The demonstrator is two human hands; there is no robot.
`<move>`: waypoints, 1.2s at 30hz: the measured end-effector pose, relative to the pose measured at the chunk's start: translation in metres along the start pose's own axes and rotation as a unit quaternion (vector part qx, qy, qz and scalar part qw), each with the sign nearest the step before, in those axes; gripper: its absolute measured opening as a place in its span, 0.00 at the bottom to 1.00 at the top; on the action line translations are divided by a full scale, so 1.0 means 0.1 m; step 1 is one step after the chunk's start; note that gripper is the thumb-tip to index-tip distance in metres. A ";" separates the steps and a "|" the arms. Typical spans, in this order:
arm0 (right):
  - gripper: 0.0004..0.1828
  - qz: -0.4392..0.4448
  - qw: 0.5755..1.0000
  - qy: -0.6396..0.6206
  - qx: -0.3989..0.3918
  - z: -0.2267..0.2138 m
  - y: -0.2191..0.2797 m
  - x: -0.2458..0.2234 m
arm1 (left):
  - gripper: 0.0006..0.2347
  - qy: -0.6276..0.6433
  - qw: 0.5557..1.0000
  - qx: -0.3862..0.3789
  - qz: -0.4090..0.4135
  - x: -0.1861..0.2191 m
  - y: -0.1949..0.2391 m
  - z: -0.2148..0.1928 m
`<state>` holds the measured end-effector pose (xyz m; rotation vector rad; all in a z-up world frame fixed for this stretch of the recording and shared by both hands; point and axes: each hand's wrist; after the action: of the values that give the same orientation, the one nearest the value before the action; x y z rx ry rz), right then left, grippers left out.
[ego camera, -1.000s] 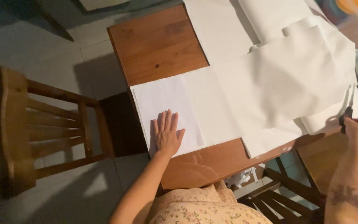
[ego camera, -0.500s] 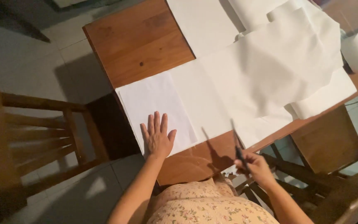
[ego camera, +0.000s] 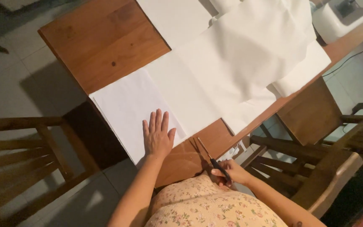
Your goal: Cutting a large piece of white fabric and paper into strips using scissors on a wooden table.
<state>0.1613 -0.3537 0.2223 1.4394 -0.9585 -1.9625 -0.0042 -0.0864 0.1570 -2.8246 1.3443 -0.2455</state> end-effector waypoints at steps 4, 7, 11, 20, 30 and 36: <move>0.30 0.027 0.999 0.011 0.013 0.09 -0.08 0.04 | 0.30 0.002 1.000 -0.001 -0.003 0.03 -0.05 -0.08; 0.23 0.033 0.997 -0.054 0.053 0.15 -0.22 0.14 | 0.29 0.018 0.983 -0.176 -0.045 0.06 -0.11 -0.27; 0.21 0.003 0.994 -0.088 0.059 0.28 -0.29 0.01 | 0.29 0.016 0.981 -0.190 -0.047 0.08 -0.13 -0.32; 0.20 -0.030 0.995 -0.062 0.078 0.36 -0.36 -0.28 | 0.29 0.017 0.980 -0.193 -0.046 0.09 -0.13 -0.40; 0.21 -0.024 0.993 -0.040 0.112 0.42 -0.32 -0.39 | 0.30 0.018 0.980 -0.194 -0.046 0.10 -0.12 -0.38; 0.23 0.007 0.991 -0.011 0.134 0.49 -0.18 -0.54 | 0.29 0.014 0.983 -0.175 -0.046 0.08 -0.09 -0.26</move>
<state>0.1306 -0.2901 0.2485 1.5503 -1.2782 -1.8990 0.0044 -0.0852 0.1847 -3.1841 1.3860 -0.0523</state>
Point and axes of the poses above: each hand's wrist, its own y-axis away from the middle knuckle, its own z-axis out of the palm, x = y × z
